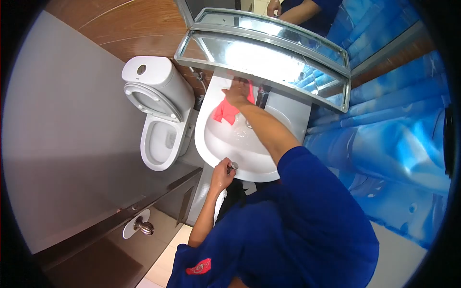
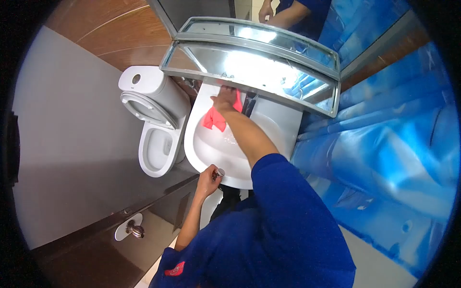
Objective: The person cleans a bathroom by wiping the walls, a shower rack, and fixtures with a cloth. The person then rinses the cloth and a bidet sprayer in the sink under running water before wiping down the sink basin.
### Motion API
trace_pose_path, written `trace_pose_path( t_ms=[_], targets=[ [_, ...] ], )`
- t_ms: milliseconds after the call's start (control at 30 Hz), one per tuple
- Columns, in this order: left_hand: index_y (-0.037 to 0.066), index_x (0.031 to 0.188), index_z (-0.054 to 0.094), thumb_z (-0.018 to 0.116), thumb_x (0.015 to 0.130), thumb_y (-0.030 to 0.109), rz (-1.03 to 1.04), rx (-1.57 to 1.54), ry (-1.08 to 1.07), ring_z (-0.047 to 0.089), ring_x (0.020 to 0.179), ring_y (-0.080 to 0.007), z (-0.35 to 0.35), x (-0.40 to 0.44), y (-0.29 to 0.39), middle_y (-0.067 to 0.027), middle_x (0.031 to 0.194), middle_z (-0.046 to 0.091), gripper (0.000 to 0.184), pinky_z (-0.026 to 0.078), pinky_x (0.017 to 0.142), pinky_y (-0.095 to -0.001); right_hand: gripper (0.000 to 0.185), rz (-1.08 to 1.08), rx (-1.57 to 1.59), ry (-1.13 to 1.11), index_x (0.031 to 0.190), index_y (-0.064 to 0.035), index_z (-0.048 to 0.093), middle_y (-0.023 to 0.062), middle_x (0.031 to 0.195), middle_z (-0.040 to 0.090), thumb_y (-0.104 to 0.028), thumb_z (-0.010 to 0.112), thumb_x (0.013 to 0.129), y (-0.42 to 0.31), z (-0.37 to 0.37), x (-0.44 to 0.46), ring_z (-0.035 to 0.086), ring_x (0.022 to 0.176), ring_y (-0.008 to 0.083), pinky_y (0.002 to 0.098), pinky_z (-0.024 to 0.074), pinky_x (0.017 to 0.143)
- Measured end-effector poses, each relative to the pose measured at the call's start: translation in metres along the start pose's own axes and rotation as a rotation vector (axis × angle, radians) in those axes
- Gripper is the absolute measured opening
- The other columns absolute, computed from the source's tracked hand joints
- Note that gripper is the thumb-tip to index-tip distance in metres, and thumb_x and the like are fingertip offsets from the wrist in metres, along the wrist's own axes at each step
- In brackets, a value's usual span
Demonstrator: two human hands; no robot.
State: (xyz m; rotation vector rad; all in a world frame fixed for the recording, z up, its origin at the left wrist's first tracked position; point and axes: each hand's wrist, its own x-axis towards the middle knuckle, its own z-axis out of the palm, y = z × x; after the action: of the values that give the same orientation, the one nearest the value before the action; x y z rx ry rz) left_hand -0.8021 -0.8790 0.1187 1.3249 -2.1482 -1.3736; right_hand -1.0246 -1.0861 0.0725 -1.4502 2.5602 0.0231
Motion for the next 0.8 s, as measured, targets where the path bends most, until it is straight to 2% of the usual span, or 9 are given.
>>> trace_pose_path(
  t_ms=[100, 200, 333, 433, 500, 600, 667, 733, 800],
  targets=[
    [0.001, 0.08, 0.046, 0.064, 0.069, 0.004, -0.03, 0.063, -0.019, 0.054, 0.061, -0.0244, -0.01, -0.011, -0.013, -0.0136, 0.066, 0.053, 0.022, 0.043, 0.057, -0.0334, 0.091, -0.005, -0.193, -0.354, 0.131, 0.0027, 0.04, 0.0207, 0.13, 0.047, -0.072, 0.038, 0.079, 0.017, -0.004, 0.016, 0.043, 0.121, 0.0364, 0.0505, 0.0347, 0.097],
    [0.001, 0.077, 0.043, 0.063, 0.069, 0.004, -0.019, 0.073, 0.001, 0.052, 0.059, -0.0281, -0.016, -0.018, -0.022, -0.0148, 0.064, 0.05, 0.021, 0.042, 0.056, -0.0355, 0.09, 0.119, -0.345, -0.293, 0.122, 0.0041, 0.051, 0.0229, 0.126, 0.048, -0.074, 0.033, 0.08, 0.004, 0.007, 0.01, 0.045, 0.118, 0.0375, 0.0499, 0.0369, 0.094],
    [0.001, 0.076, 0.043, 0.062, 0.068, 0.005, -0.046, 0.01, -0.071, 0.052, 0.058, -0.0314, -0.005, -0.01, -0.03, -0.016, 0.064, 0.05, 0.02, 0.041, 0.056, -0.0372, 0.049, 0.458, -0.345, 0.056, 0.123, 0.0027, 0.048, 0.0195, 0.121, 0.049, -0.033, 0.043, 0.091, -0.014, 0.075, -0.034, 0.048, 0.111, 0.0338, 0.0444, 0.0403, 0.091],
    [0.001, 0.077, 0.045, 0.062, 0.069, 0.005, -0.04, -0.066, -0.088, 0.053, 0.06, -0.0328, 0.003, -0.005, -0.033, -0.0172, 0.066, 0.051, 0.019, 0.042, 0.056, -0.0381, 0.04, -0.158, -0.907, 0.194, 0.121, 0.0034, 0.047, 0.0173, 0.121, 0.049, -0.017, 0.045, 0.086, 0.037, 0.041, -0.081, 0.049, 0.11, 0.0309, 0.04, 0.0407, 0.092],
    [0.0, 0.077, 0.046, 0.062, 0.069, 0.005, 0.015, 0.012, -0.093, 0.054, 0.061, -0.0333, 0.0, -0.001, -0.019, -0.0177, 0.066, 0.052, 0.019, 0.042, 0.057, -0.0384, 0.037, -0.193, -1.194, 0.627, 0.119, 0.0023, 0.048, 0.0166, 0.122, 0.05, -0.019, 0.043, 0.089, 0.091, 0.089, -0.066, 0.046, 0.114, 0.0328, 0.0427, 0.0374, 0.095],
    [0.0, 0.078, 0.046, 0.062, 0.069, 0.005, 0.007, -0.022, -0.101, 0.054, 0.061, -0.0334, 0.008, 0.0, -0.025, -0.018, 0.066, 0.052, 0.019, 0.043, 0.058, -0.0385, 0.039, -0.327, 0.118, 0.372, 0.121, 0.0005, 0.047, 0.015, 0.125, 0.049, -0.017, 0.046, 0.086, 0.111, 0.071, -0.088, 0.043, 0.119, 0.0299, 0.0396, 0.0321, 0.101],
    [0.0, 0.079, 0.045, 0.059, 0.071, 0.001, 0.027, -0.028, -0.099, 0.056, 0.056, -0.0278, 0.014, 0.0, -0.03, -0.0152, 0.063, 0.053, 0.017, 0.044, 0.053, -0.0353, 0.043, -0.384, -0.322, 0.232, 0.122, 0.0017, 0.047, 0.0166, 0.127, 0.046, -0.017, 0.049, 0.084, 0.132, 0.044, -0.108, 0.042, 0.12, 0.0294, 0.0396, 0.0311, 0.102],
    [0.0, 0.083, 0.043, 0.053, 0.077, -0.004, 0.104, 0.039, -0.098, 0.061, 0.049, -0.0168, 0.014, 0.0, -0.029, -0.0094, 0.057, 0.054, 0.013, 0.047, 0.042, -0.0292, 0.047, -0.339, -0.28, 0.459, 0.125, 0.0035, 0.045, 0.0169, 0.122, 0.048, -0.016, 0.049, 0.082, 0.162, 0.051, -0.119, 0.044, 0.115, 0.0284, 0.038, 0.0335, 0.098],
    [0.0, 0.08, 0.044, 0.056, 0.074, -0.002, 0.059, -0.008, -0.081, 0.057, 0.05, -0.0209, 0.021, -0.005, -0.033, -0.0112, 0.058, 0.052, 0.014, 0.044, 0.046, -0.0314, 0.048, -0.262, -0.242, 0.461, 0.126, 0.0028, 0.044, 0.0162, 0.114, 0.051, -0.013, 0.047, 0.081, 0.188, 0.025, -0.142, 0.047, 0.108, 0.0269, 0.0382, 0.0385, 0.09]
  ],
)
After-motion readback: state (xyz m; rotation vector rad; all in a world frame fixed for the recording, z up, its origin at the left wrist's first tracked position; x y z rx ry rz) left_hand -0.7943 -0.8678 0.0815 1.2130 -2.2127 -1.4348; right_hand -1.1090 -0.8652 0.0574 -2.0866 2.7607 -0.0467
